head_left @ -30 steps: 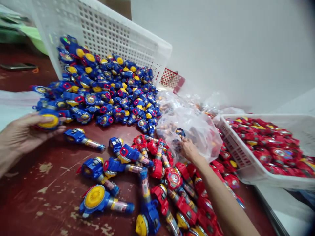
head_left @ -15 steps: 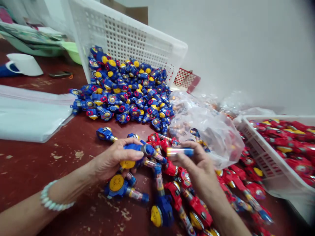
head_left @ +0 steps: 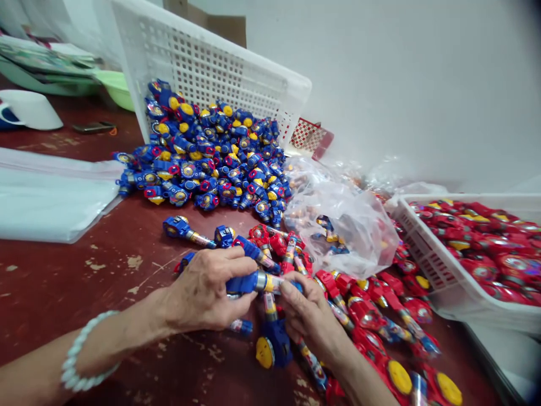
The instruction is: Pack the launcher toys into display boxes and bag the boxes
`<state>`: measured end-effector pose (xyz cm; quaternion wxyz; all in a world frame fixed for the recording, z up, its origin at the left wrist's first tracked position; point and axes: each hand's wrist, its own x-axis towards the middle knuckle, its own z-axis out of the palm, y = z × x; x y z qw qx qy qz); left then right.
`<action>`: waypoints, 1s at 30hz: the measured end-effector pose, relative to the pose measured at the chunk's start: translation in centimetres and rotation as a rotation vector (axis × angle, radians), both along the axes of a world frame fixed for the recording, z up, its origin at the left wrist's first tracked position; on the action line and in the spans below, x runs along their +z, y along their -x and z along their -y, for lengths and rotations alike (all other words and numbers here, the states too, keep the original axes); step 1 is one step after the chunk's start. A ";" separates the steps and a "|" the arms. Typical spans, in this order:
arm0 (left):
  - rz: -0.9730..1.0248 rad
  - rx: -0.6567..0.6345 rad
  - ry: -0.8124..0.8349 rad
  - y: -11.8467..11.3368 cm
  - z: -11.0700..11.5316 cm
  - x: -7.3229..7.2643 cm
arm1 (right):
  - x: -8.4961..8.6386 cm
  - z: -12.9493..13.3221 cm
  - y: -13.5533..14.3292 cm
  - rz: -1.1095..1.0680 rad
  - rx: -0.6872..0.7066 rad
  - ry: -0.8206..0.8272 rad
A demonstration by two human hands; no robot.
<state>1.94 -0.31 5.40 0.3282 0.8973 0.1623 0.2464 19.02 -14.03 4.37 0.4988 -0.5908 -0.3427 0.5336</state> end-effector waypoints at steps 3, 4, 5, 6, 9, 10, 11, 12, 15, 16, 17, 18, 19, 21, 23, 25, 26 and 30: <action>0.011 -0.094 -0.143 0.2 -0.5 -0.1 | -0.4 0.0 0.4 -0.020 0.039 0.055; -0.002 -0.101 -0.127 0.2 -0.7 -0.1 | -0.3 0.1 0.4 0.129 0.047 0.017; -0.018 -0.098 -0.093 0.2 -0.9 -0.1 | -0.2 0.2 0.5 0.323 0.055 -0.055; -0.038 -0.091 -0.045 0.2 -1.1 0.0 | 0.0 0.3 0.6 0.532 0.064 -0.152; -0.071 -0.090 0.088 0.1 -1.0 0.0 | 0.5 0.5 0.8 0.941 0.091 -0.376; -0.060 -0.094 0.088 0.1 -0.9 0.0 | 0.7 0.5 0.9 0.950 0.102 -0.371; -0.044 -0.103 0.055 0.2 -0.7 -0.1 | 0.8 0.4 1.0 0.905 0.110 -0.329; -0.029 -0.111 -0.003 0.3 -0.5 -0.2 | 0.9 0.2 1.0 0.817 0.113 -0.262; -0.040 -0.125 -0.171 0.4 -0.2 -0.3 | 0.8 -0.4 0.8 0.427 0.143 -0.027; -0.062 -0.128 -0.190 0.3 -0.4 -0.3 | 0.7 -0.5 0.7 0.321 0.156 0.033; -0.086 -0.130 -0.185 0.2 -0.6 -0.2 | 0.6 -0.6 0.7 0.273 0.168 0.062; -0.103 -0.130 -0.163 0.1 -0.9 -0.1 | 0.5 -0.6 0.6 0.294 0.169 0.058; -0.108 -0.121 -0.131 0.0 -1.2 -0.1 | 0.4 -0.5 0.5 0.379 0.159 0.019; -0.102 -0.085 -0.062 -0.3 -1.7 0.0 | 0.2 -0.3 0.4 0.650 0.109 -0.125; -0.070 -0.058 -0.028 -0.4 -1.8 -0.3 | 0.1 -0.3 0.1 0.784 0.091 -0.184; -0.046 -0.057 -0.051 -0.5 -1.5 -0.6 | 0.0 -0.6 -0.3 0.659 0.127 -0.103; -0.049 -0.057 -0.080 -0.6 -1.4 -0.8 | 0.0 -0.9 -0.5 0.551 0.147 -0.048; -0.098 -0.061 -0.109 -0.9 -3.0 -0.5 | -0.5 -2.2 -2.0 0.465 0.136 -0.009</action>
